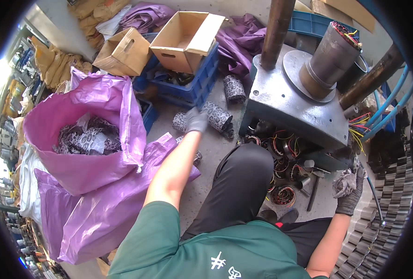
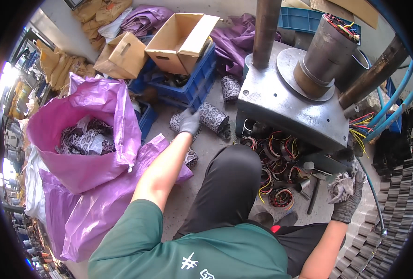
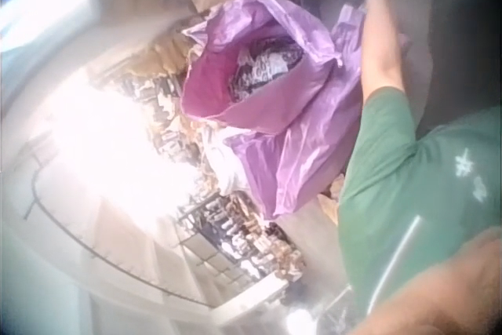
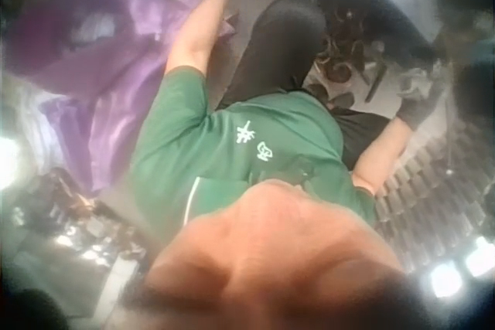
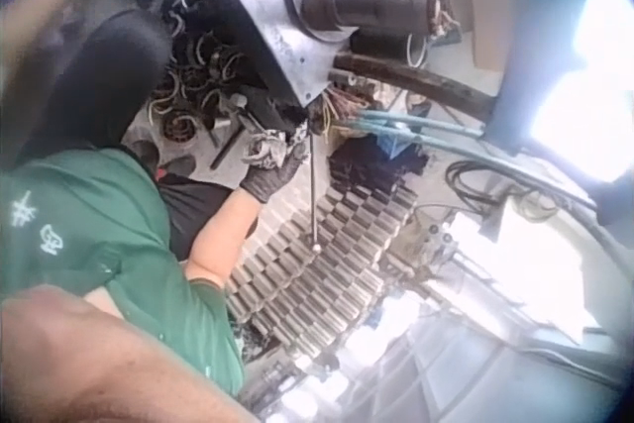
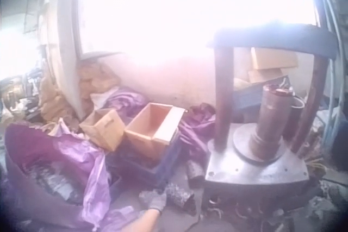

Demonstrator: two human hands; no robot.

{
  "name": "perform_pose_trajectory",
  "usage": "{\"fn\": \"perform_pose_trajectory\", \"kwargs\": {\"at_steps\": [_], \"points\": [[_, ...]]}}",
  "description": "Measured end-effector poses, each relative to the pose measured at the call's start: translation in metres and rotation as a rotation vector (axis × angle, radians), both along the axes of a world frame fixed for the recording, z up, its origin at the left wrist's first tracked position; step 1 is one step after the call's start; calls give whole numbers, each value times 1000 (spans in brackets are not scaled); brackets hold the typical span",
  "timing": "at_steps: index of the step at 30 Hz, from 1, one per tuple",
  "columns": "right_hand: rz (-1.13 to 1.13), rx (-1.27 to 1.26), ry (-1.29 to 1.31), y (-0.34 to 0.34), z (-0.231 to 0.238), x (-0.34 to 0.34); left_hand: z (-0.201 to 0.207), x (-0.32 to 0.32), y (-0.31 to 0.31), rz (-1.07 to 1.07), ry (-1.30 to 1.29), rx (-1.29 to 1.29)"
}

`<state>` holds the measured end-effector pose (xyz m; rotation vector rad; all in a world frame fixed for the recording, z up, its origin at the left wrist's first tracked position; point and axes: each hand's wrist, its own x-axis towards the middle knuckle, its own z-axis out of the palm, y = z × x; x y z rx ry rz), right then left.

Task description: The person uses shears to cut a purple plastic bag and removes metal stator components. The person then wipes the metal components with a cloth, places them one by one into a vertical press machine, and operates the press handle to secure the internal wiring and core.

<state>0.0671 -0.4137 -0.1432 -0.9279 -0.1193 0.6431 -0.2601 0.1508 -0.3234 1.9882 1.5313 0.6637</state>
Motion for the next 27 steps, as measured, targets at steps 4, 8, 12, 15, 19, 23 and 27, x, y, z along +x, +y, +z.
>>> {"fn": "perform_pose_trajectory", "kwargs": {"at_steps": [4,8,12,15,19,23,27], "points": [[-8,81,122,26,34,-37,-54,-74,2,123,601,-407],[-235,47,134,17,37,-36,-51,-60,-39,-225,870,-269],[-4,132,216,13,8,-13,-64,-80,-31,-160,854,-132],[45,30,117,24,16,-33,-41,-69,-32,-533,909,-355],[-125,-39,31,33,26,-56,7,-36,-87,-951,1026,-169],[-58,-46,99,32,18,-62,20,-26,-120,-1101,1226,-218],[40,-26,-64,32,26,-72,-15,-43,-139,-980,1165,-305]]}}
